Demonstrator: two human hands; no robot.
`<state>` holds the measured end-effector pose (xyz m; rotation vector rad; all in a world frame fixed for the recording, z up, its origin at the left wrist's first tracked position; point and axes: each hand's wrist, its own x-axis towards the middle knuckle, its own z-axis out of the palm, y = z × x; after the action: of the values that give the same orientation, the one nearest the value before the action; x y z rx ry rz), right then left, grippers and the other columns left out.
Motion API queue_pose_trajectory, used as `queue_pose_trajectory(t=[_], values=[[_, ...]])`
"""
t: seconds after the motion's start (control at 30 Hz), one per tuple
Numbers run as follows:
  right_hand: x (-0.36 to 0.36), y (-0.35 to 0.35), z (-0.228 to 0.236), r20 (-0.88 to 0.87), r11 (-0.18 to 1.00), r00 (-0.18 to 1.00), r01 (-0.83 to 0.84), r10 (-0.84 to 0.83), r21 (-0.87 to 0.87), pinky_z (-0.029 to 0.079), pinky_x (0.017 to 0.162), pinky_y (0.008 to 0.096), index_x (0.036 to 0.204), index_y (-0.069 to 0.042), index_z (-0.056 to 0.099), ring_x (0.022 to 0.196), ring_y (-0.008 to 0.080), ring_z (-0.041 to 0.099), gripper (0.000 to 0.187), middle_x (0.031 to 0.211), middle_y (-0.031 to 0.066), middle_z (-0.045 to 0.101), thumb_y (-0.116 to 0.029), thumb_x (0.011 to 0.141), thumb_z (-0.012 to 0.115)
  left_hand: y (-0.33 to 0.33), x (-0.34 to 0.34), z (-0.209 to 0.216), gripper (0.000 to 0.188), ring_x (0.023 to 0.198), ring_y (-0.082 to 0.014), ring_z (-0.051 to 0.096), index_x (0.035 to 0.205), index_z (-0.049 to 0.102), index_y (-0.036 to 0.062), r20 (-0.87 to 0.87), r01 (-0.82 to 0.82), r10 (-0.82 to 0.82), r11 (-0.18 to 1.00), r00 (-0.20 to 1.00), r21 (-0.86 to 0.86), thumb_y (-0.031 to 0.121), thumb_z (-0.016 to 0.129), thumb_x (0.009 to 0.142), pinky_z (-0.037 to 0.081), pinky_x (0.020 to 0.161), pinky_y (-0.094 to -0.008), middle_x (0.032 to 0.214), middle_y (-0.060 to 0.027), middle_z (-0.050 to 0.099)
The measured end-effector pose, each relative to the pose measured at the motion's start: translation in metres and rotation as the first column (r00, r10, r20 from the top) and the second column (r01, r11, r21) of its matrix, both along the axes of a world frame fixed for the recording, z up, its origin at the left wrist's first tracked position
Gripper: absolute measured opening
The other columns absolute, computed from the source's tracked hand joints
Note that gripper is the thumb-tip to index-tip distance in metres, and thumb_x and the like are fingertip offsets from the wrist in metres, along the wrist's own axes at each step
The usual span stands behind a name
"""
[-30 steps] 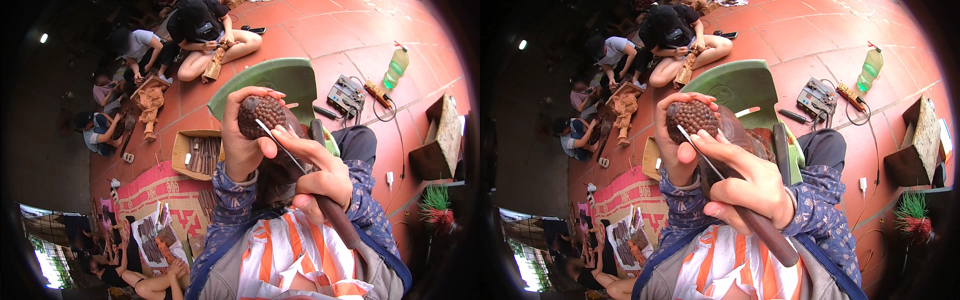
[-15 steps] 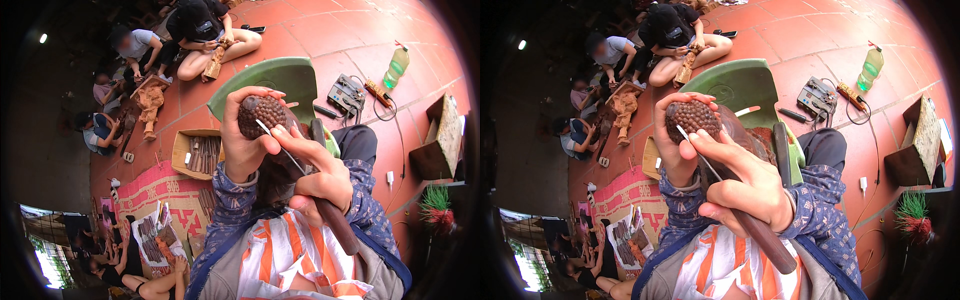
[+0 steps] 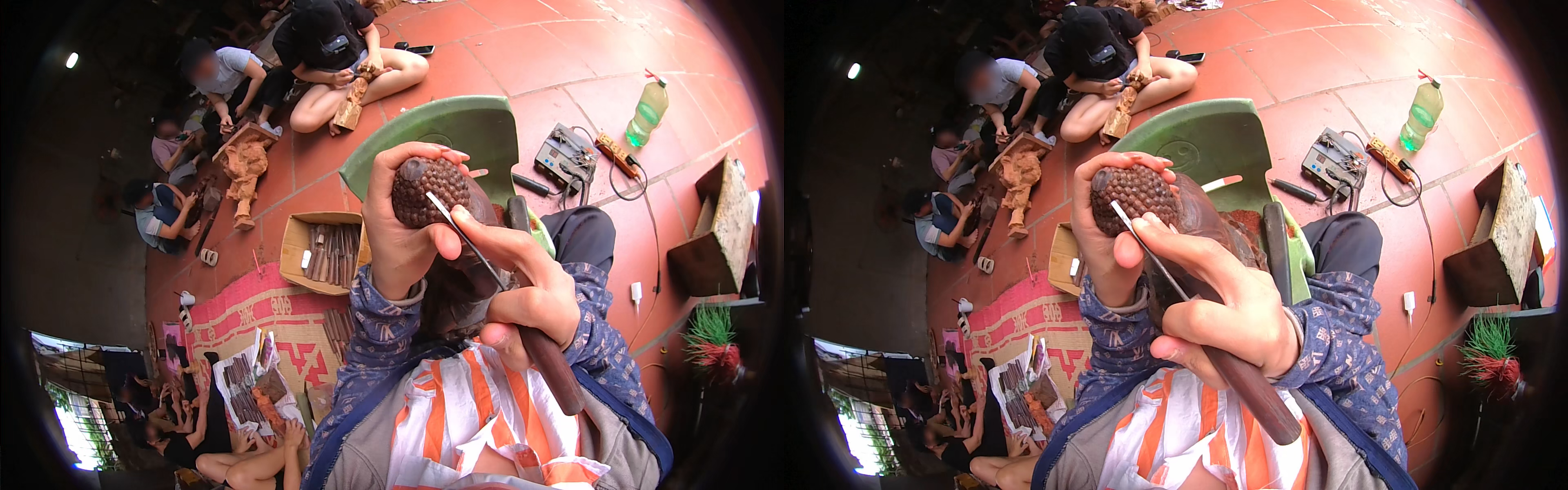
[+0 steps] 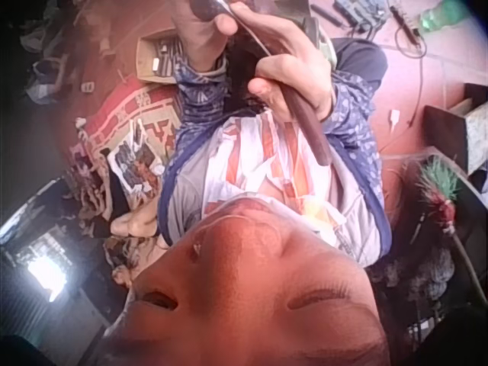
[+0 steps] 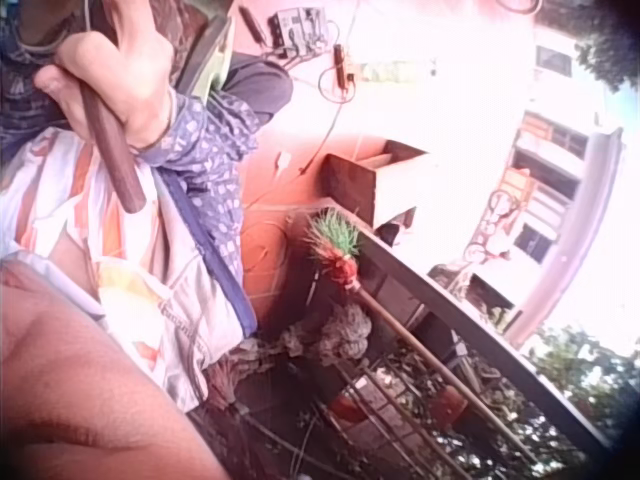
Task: The person carves a dark, textured wooden object using a small chisel. They hold the object in their left hand and use the chisel in their right hand to shape the surface. The person rotates the object periodically to access different areas while continuing to carve.
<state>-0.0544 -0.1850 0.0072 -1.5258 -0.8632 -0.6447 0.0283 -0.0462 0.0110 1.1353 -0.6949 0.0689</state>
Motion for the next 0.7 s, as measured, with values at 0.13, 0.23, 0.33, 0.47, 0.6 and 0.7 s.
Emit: queue_pose_trajectory(t=[0.13,0.23,0.33,0.47,0.6,0.7], values=[[0.001,-0.003,0.007,-0.002,0.999,1.000,0.021,-0.021,-0.047,0.044,0.092,0.0522,0.080,-0.003,0.053,0.113,0.0508,0.052,0.038,0.120,0.0413,0.047,-0.039,0.090,0.059,0.002,0.001,0.001,0.087,0.104,-0.0212,0.057,0.117,0.045,0.0018,-0.012,0.004,-0.004,1.000,1.000,0.011,0.043,0.083,0.050,0.050,0.092,-0.0398,0.111,-0.0118,0.055],[0.001,-0.002,0.007,-0.003,0.999,1.000,0.025,-0.025,-0.022,0.045,0.090,0.0518,0.077,-0.002,0.054,0.112,0.0508,0.053,0.039,0.119,0.0415,0.048,-0.039,0.089,0.061,0.001,0.001,0.001,0.087,0.104,-0.0209,0.057,0.117,0.044,0.0017,-0.020,0.010,-0.010,1.000,1.000,0.007,0.043,0.083,0.051,0.051,0.092,-0.0399,0.111,-0.0117,0.055],[-0.002,-0.004,0.012,-0.058,0.999,0.998,0.013,-0.015,-0.029,0.047,0.089,0.0506,0.077,-0.002,0.054,0.111,0.0507,0.054,0.039,0.119,0.0416,0.048,-0.038,0.088,0.062,0.002,0.001,0.000,0.086,0.104,-0.0206,0.056,0.117,0.044,0.0015,-0.016,0.013,-0.013,1.000,1.000,0.009,0.043,0.082,0.053,0.050,0.093,-0.0394,0.112,-0.0117,0.055],[-0.006,-0.005,0.030,-0.091,0.995,0.995,0.028,-0.036,-0.094,0.047,0.089,0.0478,0.076,-0.001,0.055,0.110,0.0503,0.055,0.036,0.118,0.0412,0.049,-0.034,0.085,0.066,0.002,0.000,0.002,0.083,0.104,-0.0198,0.056,0.118,0.044,0.0014,-0.022,0.019,-0.019,1.000,1.000,0.001,0.042,0.082,0.056,0.050,0.093,-0.0385,0.112,-0.0118,0.054],[-0.004,0.002,0.016,0.042,0.981,0.993,0.116,-0.111,-0.158,0.045,0.093,0.0500,0.080,-0.001,0.054,0.115,0.0512,0.051,0.033,0.122,0.0408,0.044,-0.030,0.084,0.068,-0.001,0.001,0.002,0.083,0.103,-0.0194,0.057,0.118,0.044,0.0015,-0.064,0.027,-0.026,1.000,0.998,0.006,0.043,0.082,0.056,0.050,0.092,-0.0377,0.113,-0.0119,0.055],[-0.007,-0.001,0.010,0.020,0.994,0.994,0.106,-0.105,-0.035,0.043,0.094,0.0553,0.084,-0.002,0.052,0.120,0.0539,0.043,0.033,0.130,0.0402,0.035,-0.033,0.087,0.063,0.001,-0.002,0.005,0.086,0.101,-0.0204,0.058,0.117,0.044,0.0016,-0.045,-0.037,0.040,0.998,0.998,0.058,0.049,0.080,0.055,0.051,0.090,-0.0359,0.111,-0.0128,0.056]])
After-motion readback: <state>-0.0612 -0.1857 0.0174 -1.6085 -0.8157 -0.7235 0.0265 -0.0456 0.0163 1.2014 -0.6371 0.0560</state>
